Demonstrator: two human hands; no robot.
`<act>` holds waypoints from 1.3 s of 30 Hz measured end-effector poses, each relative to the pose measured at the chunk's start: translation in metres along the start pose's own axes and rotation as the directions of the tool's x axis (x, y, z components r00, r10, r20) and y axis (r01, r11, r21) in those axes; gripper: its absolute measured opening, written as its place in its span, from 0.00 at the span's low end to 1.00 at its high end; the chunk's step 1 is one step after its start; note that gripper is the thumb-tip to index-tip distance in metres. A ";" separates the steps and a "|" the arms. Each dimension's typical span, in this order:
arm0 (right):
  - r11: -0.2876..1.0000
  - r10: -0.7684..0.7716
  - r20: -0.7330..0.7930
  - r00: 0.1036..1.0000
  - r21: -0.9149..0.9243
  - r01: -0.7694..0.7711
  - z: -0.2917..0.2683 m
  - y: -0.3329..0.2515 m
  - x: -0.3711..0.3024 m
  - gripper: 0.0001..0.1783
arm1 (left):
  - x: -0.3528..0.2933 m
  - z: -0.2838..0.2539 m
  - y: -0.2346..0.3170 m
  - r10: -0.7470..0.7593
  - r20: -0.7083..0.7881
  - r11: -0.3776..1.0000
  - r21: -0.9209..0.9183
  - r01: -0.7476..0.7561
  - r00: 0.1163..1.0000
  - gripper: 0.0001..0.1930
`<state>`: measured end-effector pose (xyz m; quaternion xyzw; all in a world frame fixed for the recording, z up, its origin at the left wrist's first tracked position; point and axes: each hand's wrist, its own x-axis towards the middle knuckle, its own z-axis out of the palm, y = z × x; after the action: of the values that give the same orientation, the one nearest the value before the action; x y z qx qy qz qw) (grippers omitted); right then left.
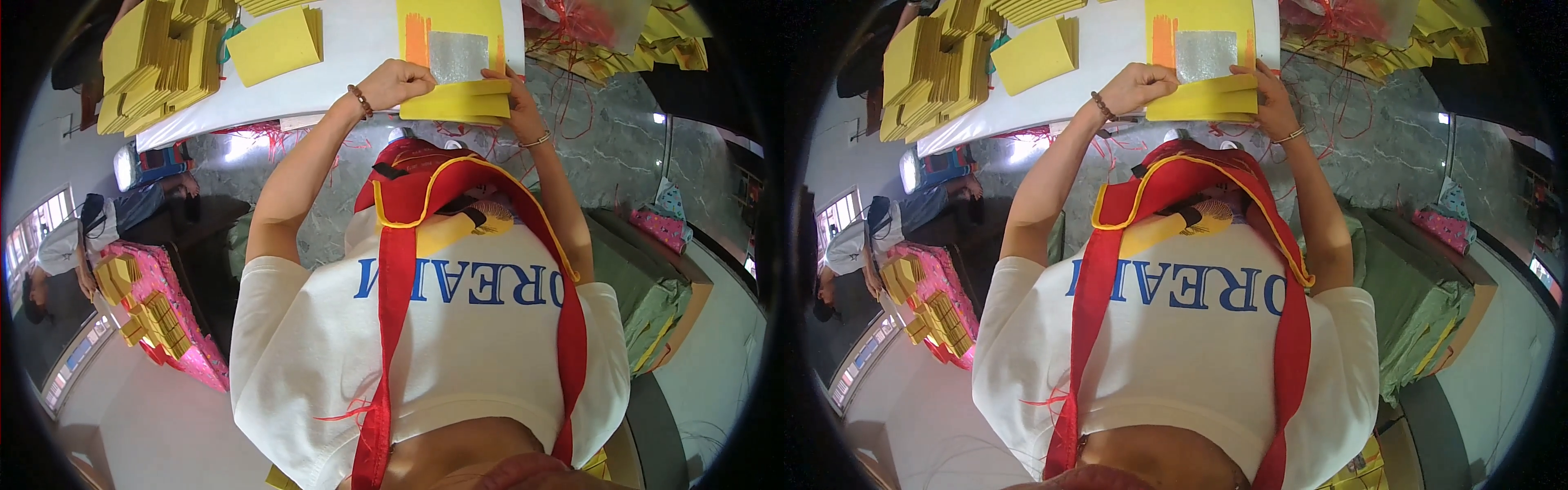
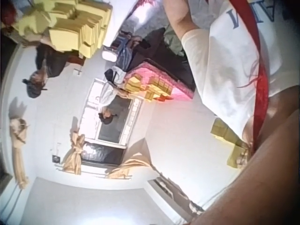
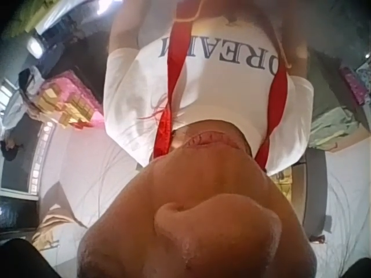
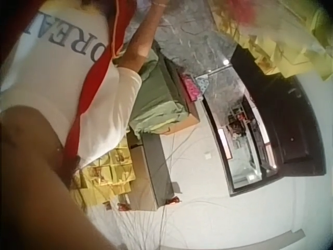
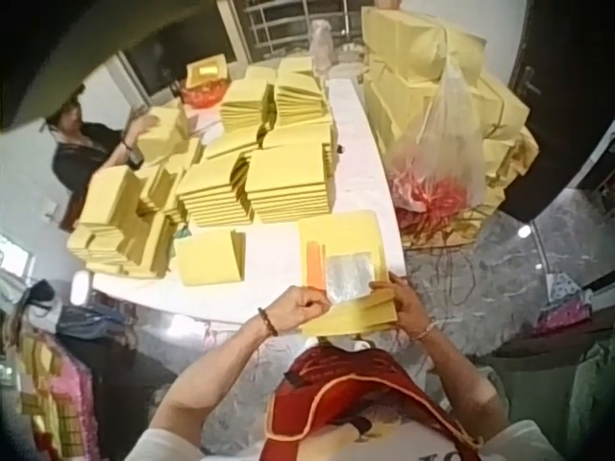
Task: Folding individual sheets of yellow joss paper with silver foil accents and stacking them.
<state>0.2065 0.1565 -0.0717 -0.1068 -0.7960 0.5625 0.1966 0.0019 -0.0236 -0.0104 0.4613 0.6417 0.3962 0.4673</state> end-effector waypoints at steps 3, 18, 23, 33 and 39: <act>1.000 0.019 0.004 1.000 0.023 -0.019 -0.001 -0.004 0.000 0.23 | -0.001 0.001 -0.003 0.018 -0.022 0.999 0.049 -0.017 1.000 0.12; 0.924 0.236 0.063 0.970 0.295 -0.243 -0.003 -0.020 0.002 0.17 | -0.013 0.021 -0.003 0.540 0.205 0.514 0.687 -0.513 0.816 0.23; 0.925 0.241 0.052 0.969 0.290 -0.246 -0.002 -0.016 0.003 0.17 | -0.012 0.017 0.000 0.524 0.222 0.530 0.670 -0.520 0.822 0.22; 0.900 0.239 0.084 0.967 0.354 -0.253 -0.003 -0.023 0.002 0.18 | -0.009 0.007 -0.002 0.516 0.150 0.689 0.512 -0.513 0.843 0.11; 0.966 0.061 0.022 0.998 0.252 -0.064 -0.004 -0.004 -0.004 0.17 | -0.009 0.014 0.006 0.056 -0.135 0.962 0.272 -0.017 0.989 0.11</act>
<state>0.2118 0.1568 -0.0679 -0.1019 -0.7155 0.6659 0.1852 0.0183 -0.0293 -0.0062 0.5033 0.7126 0.3453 0.3460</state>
